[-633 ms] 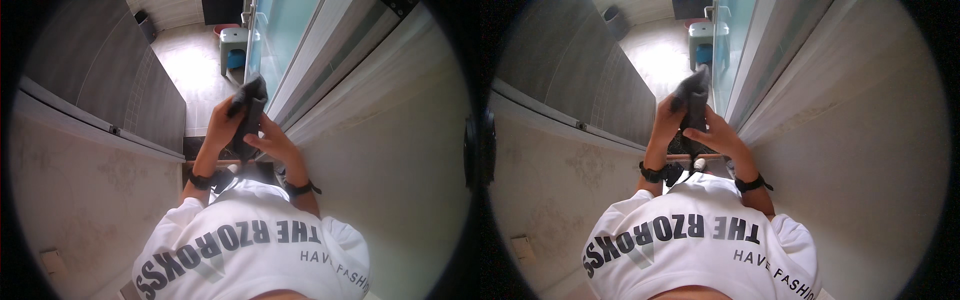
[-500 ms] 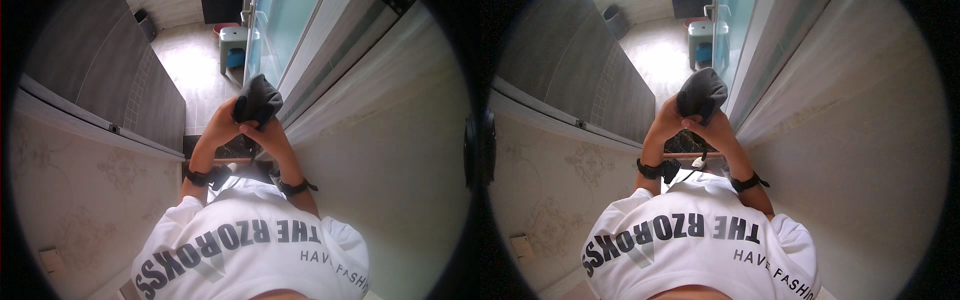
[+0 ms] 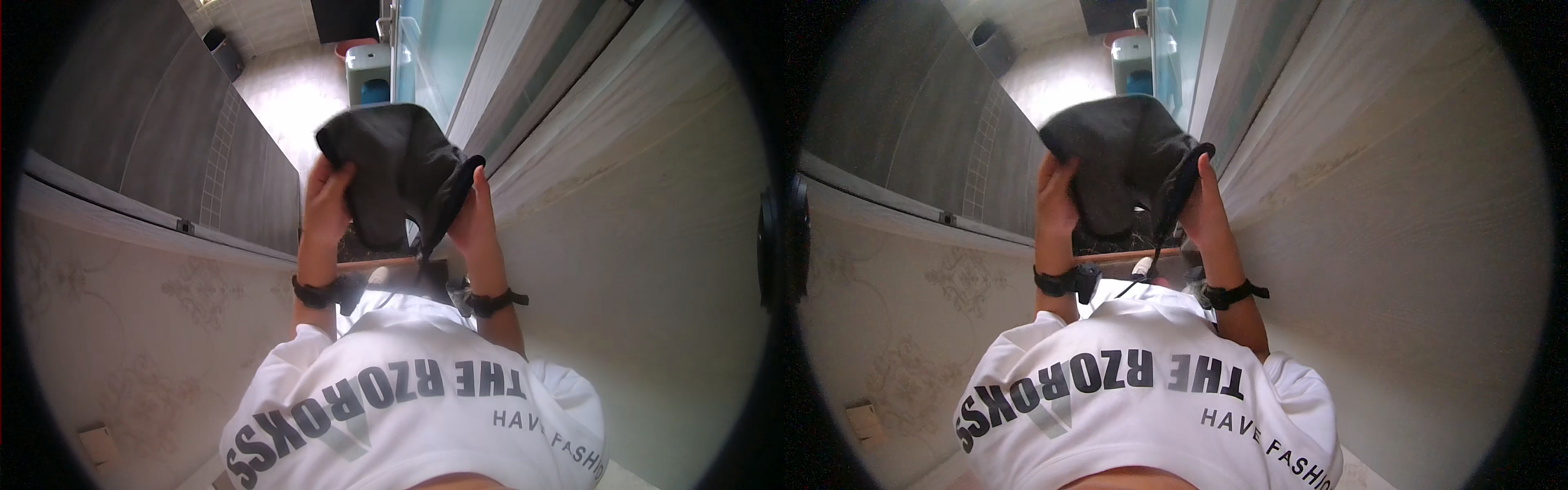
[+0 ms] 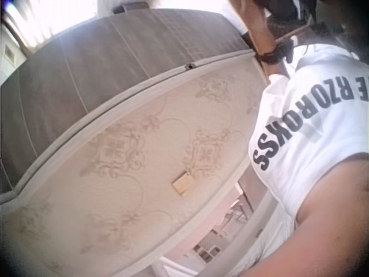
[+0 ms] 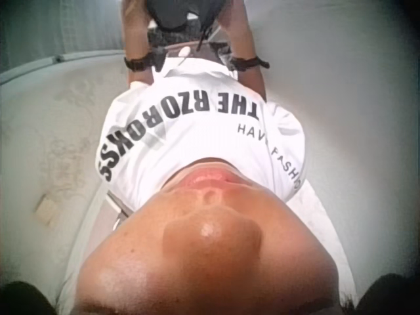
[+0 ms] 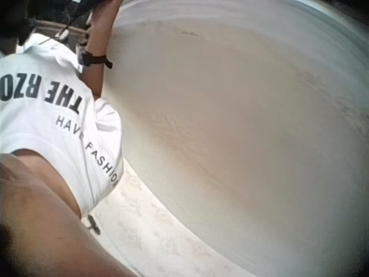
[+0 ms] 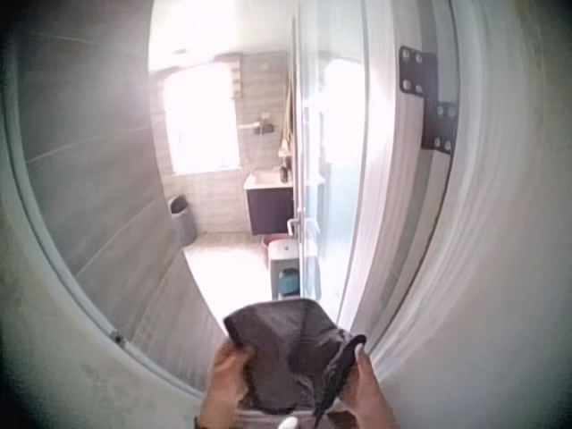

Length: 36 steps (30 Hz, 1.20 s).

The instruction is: Cleaning a surface and then installing a flexible black rubber or foam door seal.

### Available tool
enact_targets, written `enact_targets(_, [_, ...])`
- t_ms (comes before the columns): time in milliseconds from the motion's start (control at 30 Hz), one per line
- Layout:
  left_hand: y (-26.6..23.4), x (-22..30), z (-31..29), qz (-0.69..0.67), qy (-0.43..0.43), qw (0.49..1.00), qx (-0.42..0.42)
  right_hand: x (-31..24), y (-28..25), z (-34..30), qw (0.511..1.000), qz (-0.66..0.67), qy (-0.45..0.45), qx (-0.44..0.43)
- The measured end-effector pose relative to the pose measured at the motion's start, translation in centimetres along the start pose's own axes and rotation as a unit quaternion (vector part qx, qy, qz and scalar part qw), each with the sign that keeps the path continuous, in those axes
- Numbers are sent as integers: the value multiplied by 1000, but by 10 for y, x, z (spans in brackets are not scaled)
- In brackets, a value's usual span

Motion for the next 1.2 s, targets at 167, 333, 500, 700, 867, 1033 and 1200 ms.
enact_targets(167, [-22, 17, 9, -33, -38, 998, -33, 12, 1, 1, 917, -388, 28, -87])
enact_targets(333, [-27, 41, -2, 4, -141, 978, -152, 22, -29, 8, 934, -347, 80, 0])
enact_targets(500, [-60, 82, 12, 367, -55, 910, -183, -21, 0, -4, 773, -610, -73, -160])
enact_targets(700, [-27, 123, 11, 371, 179, 891, -190, -99, 42, -77, 772, -525, -296, -204])
enact_targets(867, [-20, 59, 48, 283, 101, 918, -258, -119, 31, -85, 748, -530, -294, -270])
enact_targets(1033, [2, 22, 61, 275, -14, 870, -409, -131, -32, -89, 826, -524, -209, -1])
enact_targets(1200, [28, -5, 55, 59, -95, 792, -600, -133, -29, -134, 880, -408, -243, -8])
Point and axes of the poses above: each hand's wrist, its own z-axis towards the middle knuckle, its own y-axis out of the palm, x = y × z, the point moved 8 cm from there along z, towards the middle knuckle, and after that the axes turned 2 degrees about x, right-handed, at the moved point
